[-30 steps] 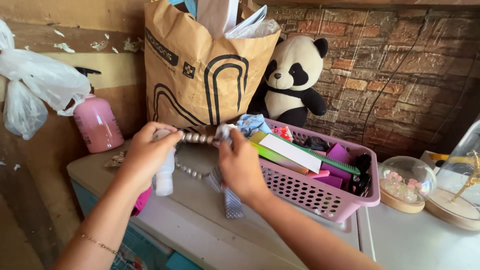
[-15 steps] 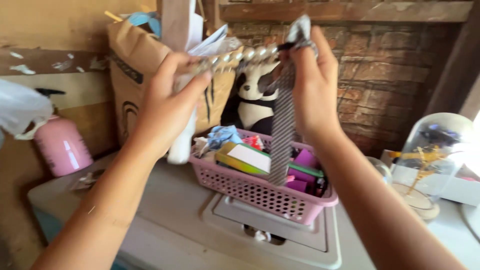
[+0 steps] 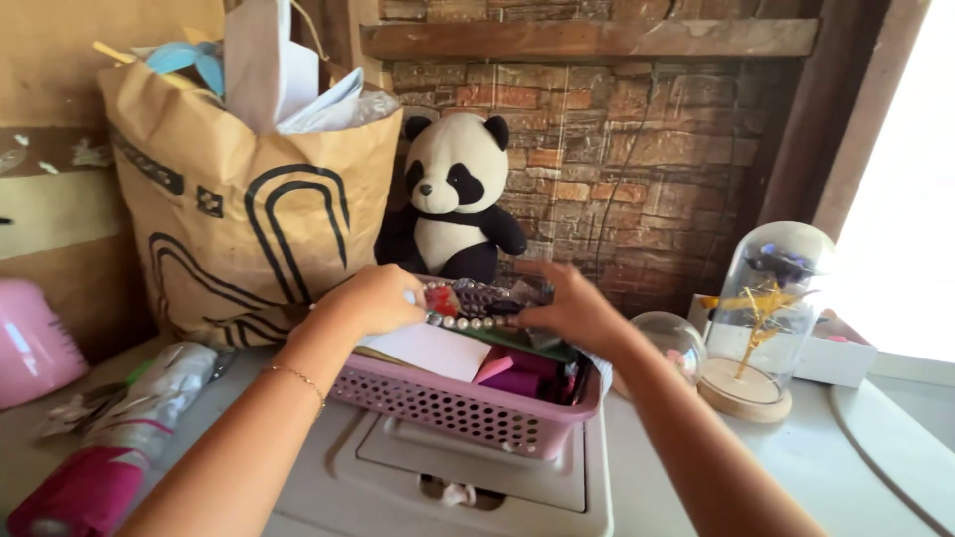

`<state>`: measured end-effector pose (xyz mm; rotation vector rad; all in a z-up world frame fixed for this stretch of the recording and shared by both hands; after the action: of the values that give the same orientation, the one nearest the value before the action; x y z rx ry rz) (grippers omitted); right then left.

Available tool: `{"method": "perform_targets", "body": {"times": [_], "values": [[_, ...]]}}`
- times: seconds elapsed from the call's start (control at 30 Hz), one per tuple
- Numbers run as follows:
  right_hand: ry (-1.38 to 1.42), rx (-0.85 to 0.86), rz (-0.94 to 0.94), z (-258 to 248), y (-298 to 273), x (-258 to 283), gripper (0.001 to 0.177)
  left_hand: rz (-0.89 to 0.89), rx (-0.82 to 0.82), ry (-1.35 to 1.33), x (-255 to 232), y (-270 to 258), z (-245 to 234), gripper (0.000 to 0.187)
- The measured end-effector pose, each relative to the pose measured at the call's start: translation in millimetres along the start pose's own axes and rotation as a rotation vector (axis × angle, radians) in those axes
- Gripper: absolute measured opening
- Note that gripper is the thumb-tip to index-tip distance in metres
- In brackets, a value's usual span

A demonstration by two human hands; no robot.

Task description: The recorder organizes personal items and hair accessories before folding a garment on a bed.

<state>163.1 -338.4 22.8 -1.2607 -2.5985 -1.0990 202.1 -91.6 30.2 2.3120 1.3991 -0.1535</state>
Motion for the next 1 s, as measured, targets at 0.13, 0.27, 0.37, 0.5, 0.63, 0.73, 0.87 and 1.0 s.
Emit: {"method": "perform_targets", "body": {"times": [0.13,0.27,0.37,0.5,0.63,0.73,0.87,1.0], "values": [[-0.139,0.122,0.435,-50,-15,27,0.089,0.038,0.073,0.075,7,4,11,0.02],[-0.241,0.395,0.705,-47,-35,-8,0.077,0.109,-0.07,-0.01,-3,-13,-8,0.018],[-0.097,0.455,0.841,-36,-44,-15,0.042,0.081,-0.078,0.002,-8,-22,-16,0.017],[-0.086,0.261,0.831,-41,-25,-73,0.025,0.043,-0.029,0.089,-10,-28,-13,0.02],[-0.045,0.014,0.633,-44,-1,-65,0.016,0.094,-0.058,0.111,-10,-29,-10,0.02],[-0.106,0.124,0.283,-15,15,-46,0.023,0.092,-0.059,0.08,-9,-29,-13,0.023],[-0.122,0.354,0.13,14,16,-20,0.039,0.117,-0.108,-0.099,-12,-16,-33,0.039],[-0.098,0.408,0.508,-21,-1,16,0.055,0.261,-0.22,-0.129,-46,2,-55,0.049]]}}
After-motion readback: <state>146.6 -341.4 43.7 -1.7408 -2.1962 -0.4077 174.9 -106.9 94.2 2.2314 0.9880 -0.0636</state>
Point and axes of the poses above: each hand's wrist, its own y-axis towards the middle knuckle, its own z-axis out of the palm, x = y × z, the point moved 7 cm from there along y, towards the middle knuckle, and after that the axes turned 6 degrees about x, right-handed, at the moved point
